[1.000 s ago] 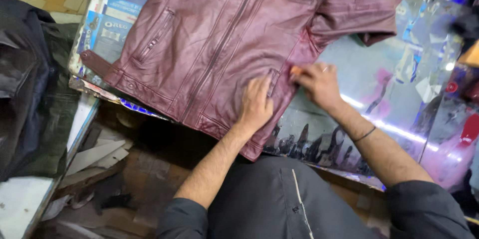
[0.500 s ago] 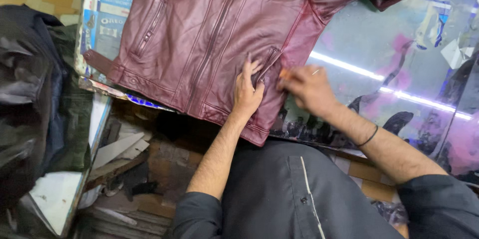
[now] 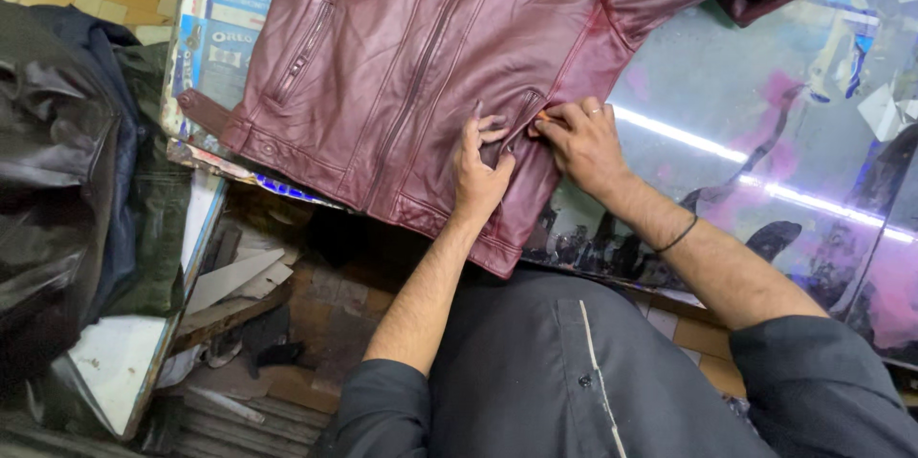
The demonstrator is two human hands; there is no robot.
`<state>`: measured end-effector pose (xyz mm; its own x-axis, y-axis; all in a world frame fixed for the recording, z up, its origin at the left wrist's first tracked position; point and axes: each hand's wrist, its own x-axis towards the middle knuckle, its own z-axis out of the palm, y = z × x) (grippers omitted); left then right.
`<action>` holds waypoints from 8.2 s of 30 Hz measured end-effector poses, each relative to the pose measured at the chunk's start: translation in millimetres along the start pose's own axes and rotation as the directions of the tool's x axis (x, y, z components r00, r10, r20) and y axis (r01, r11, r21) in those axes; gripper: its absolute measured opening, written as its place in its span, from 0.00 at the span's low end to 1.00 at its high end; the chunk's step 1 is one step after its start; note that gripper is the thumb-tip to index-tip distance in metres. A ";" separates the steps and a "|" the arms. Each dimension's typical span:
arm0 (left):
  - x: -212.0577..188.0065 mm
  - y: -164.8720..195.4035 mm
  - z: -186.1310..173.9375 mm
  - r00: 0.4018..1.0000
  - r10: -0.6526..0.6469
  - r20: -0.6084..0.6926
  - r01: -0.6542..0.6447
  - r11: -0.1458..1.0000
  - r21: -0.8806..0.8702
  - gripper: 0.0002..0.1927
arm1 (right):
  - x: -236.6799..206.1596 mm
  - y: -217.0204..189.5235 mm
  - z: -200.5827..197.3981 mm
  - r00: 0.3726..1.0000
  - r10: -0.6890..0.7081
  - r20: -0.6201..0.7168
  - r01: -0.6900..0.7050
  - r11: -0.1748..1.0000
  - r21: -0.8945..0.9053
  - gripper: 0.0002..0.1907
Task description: The person lays a maroon leather jacket flat on a glass work table and rubs a dye-soaked sponge over its surface, working section by section across the chest, pockets, sleeves and zipper areas, repositioning the jacket to reach new areas while applying color evenly.
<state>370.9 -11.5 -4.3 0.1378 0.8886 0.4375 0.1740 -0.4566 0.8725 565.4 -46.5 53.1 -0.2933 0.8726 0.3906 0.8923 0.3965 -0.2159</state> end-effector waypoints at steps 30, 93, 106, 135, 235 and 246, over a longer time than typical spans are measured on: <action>7.4 0.3 -1.9 1.000 -0.002 -0.002 0.002 1.000 -0.029 0.45 | 30.6 23.7 -36.9 0.965 -0.241 0.099 0.260 0.882 -0.392 0.15; 12.8 16.0 -8.7 0.997 0.018 0.080 -0.028 0.992 0.123 0.16 | 33.7 35.7 -18.2 0.932 0.169 -0.322 -0.214 0.970 -0.112 0.10; -32.2 56.4 -28.2 0.965 -0.025 0.261 -0.151 0.762 0.630 0.22 | -30.1 5.7 -48.7 0.993 0.029 -0.118 -0.028 1.000 0.009 0.20; -1.6 28.3 -63.6 0.917 -0.148 0.370 -0.193 0.648 0.737 0.38 | -44.1 -18.3 -18.0 0.914 0.347 -0.212 -0.182 0.815 0.550 0.17; -112.7 3.7 -113.8 0.957 -0.081 0.279 -0.009 0.951 0.308 0.55 | 0.3 -86.1 -45.6 0.833 -0.320 0.452 0.324 0.943 0.070 0.12; -112.2 -2.6 -114.8 0.952 -0.062 0.301 -0.034 0.953 0.302 0.59 | -10.0 -135.4 19.8 0.987 -0.125 -0.099 0.144 0.964 0.224 0.07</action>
<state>243.0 -104.9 -30.7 0.4139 0.8605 0.2971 0.4551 -0.4783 0.7511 440.7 -103.3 60.7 -0.3669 0.7838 0.5011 0.7410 0.5719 -0.3519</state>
